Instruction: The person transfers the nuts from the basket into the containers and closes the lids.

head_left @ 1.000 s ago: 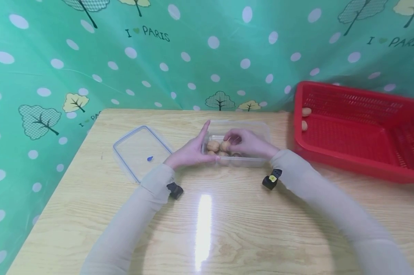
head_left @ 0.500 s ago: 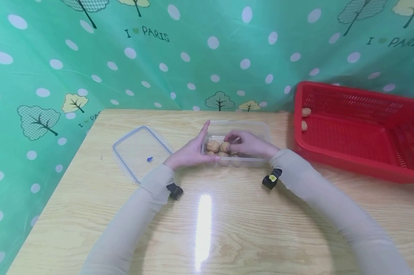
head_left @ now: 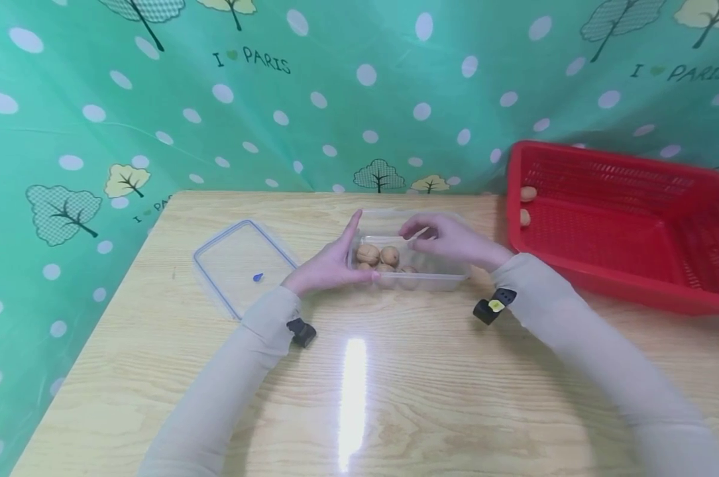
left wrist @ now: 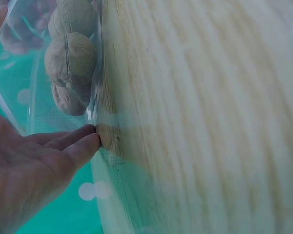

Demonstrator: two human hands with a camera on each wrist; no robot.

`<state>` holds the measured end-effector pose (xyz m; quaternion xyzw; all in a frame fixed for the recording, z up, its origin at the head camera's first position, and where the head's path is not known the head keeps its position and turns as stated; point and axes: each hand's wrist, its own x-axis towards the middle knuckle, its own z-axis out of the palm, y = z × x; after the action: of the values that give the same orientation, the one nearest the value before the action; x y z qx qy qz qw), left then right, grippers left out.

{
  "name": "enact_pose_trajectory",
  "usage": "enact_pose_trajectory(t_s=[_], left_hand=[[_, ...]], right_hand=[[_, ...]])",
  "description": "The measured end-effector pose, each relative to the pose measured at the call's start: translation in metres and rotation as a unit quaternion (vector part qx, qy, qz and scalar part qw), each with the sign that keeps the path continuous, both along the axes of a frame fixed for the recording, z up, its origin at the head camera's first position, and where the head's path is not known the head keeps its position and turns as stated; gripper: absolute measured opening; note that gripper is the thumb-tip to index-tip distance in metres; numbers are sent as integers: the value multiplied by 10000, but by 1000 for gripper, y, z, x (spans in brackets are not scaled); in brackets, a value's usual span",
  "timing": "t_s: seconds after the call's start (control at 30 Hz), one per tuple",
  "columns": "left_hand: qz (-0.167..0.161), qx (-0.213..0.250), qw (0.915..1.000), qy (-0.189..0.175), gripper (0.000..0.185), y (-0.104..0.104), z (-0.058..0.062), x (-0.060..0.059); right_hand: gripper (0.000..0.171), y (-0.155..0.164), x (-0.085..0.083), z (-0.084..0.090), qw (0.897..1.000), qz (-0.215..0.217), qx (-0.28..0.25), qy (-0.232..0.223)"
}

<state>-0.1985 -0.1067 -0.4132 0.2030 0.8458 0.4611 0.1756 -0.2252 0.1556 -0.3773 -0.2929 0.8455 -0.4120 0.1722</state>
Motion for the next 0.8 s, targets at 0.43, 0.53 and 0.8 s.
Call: enact_pose_trajectory(t_s=[0.43, 0.53, 0.8], left_hand=[[-46, 255, 9996, -134, 122, 0, -2, 1], [-42, 256, 9996, -96, 122, 0, -2, 0], [-96, 254, 9996, -78, 120, 1, 2, 4]], right_hand=[[31, 32, 10, 54, 9989, 136, 418, 152], [29, 41, 10, 66, 9978, 179, 571, 292], [31, 62, 9, 90, 9931, -100, 1144, 235]])
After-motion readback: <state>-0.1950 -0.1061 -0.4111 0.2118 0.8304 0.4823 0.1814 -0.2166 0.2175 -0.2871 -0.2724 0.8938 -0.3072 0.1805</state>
